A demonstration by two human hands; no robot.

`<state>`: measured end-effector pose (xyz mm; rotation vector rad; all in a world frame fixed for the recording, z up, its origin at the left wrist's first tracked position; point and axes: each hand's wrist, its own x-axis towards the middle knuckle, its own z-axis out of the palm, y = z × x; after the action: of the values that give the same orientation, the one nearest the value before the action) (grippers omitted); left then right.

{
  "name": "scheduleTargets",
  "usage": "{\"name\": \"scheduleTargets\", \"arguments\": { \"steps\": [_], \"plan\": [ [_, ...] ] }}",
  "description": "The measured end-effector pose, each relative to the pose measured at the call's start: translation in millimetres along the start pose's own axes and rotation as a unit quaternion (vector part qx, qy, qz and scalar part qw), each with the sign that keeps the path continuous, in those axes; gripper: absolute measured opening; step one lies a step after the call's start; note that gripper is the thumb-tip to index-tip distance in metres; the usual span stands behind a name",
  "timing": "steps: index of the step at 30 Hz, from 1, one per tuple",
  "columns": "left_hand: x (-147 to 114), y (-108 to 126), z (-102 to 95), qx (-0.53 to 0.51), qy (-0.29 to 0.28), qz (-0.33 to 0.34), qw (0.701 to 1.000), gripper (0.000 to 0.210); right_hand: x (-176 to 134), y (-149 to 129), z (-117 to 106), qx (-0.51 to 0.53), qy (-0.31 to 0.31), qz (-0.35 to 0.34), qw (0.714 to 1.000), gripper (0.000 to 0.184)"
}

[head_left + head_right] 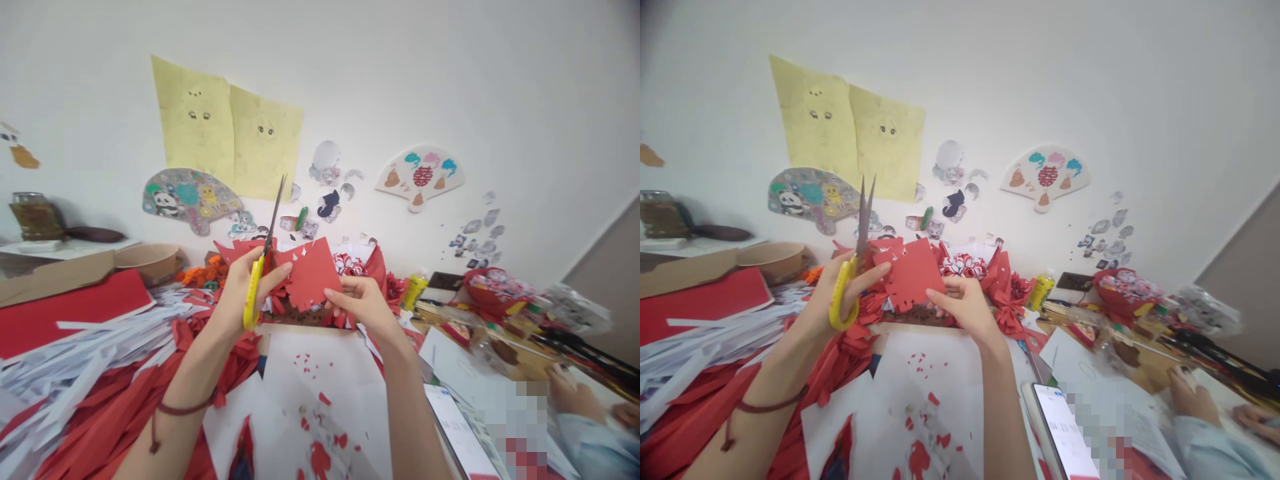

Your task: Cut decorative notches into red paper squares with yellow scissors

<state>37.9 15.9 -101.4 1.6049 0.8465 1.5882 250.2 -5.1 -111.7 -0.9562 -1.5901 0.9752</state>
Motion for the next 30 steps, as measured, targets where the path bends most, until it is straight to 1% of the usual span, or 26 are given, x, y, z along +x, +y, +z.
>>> {"name": "scheduleTargets", "arguments": {
  "steps": [3, 6, 10, 13, 15, 18, 20, 22, 27, 30],
  "plan": [
    [0, 0, -3.9, -0.001, -0.002, 0.009, 1.0, 0.023, -1, -1, -1, -0.014, -0.021, -0.012, 1.0, 0.025],
    [1, 2, -13.9, 0.011, -0.025, 0.016, 1.0, 0.024, -4, -1, -3, -0.029, -0.037, -0.017, 0.999, 0.024],
    [1, 10, -28.0, 0.076, -0.045, 0.024, 0.996, 0.026, -8, -1, -5, -0.087, -0.051, 0.023, 0.995, 0.025],
    [0, 15, -31.3, 0.139, -0.061, 0.051, 0.987, 0.028, -9, -2, -5, -0.15, -0.051, 0.017, 0.987, 0.026],
    [-2, 17, -29.6, 0.164, -0.103, 0.048, 0.98, 0.03, -8, -3, -4, -0.18, -0.045, -0.001, 0.983, 0.026],
    [-5, 17, -23.8, 0.164, -0.191, 0.013, 0.968, 0.031, -6, -4, -1, -0.178, -0.042, 0.002, 0.983, 0.028],
    [-7, 16, -19.4, 0.158, -0.238, -0.001, 0.958, 0.028, -6, -4, 0, -0.172, -0.027, -0.007, 0.985, 0.029],
    [-8, 13, -14.9, 0.155, -0.262, -0.006, 0.953, 0.025, -5, -4, 2, -0.17, 0.004, -0.022, 0.985, 0.029],
    [-8, 7, -3.3, 0.109, -0.255, -0.022, 0.961, 0.021, -3, -2, 7, -0.104, 0.071, -0.011, 0.992, 0.029],
    [-8, 7, 2.4, 0.062, -0.236, -0.034, 0.969, 0.022, -2, -4, 11, -0.054, 0.109, -0.021, 0.992, 0.029]
  ]
}}
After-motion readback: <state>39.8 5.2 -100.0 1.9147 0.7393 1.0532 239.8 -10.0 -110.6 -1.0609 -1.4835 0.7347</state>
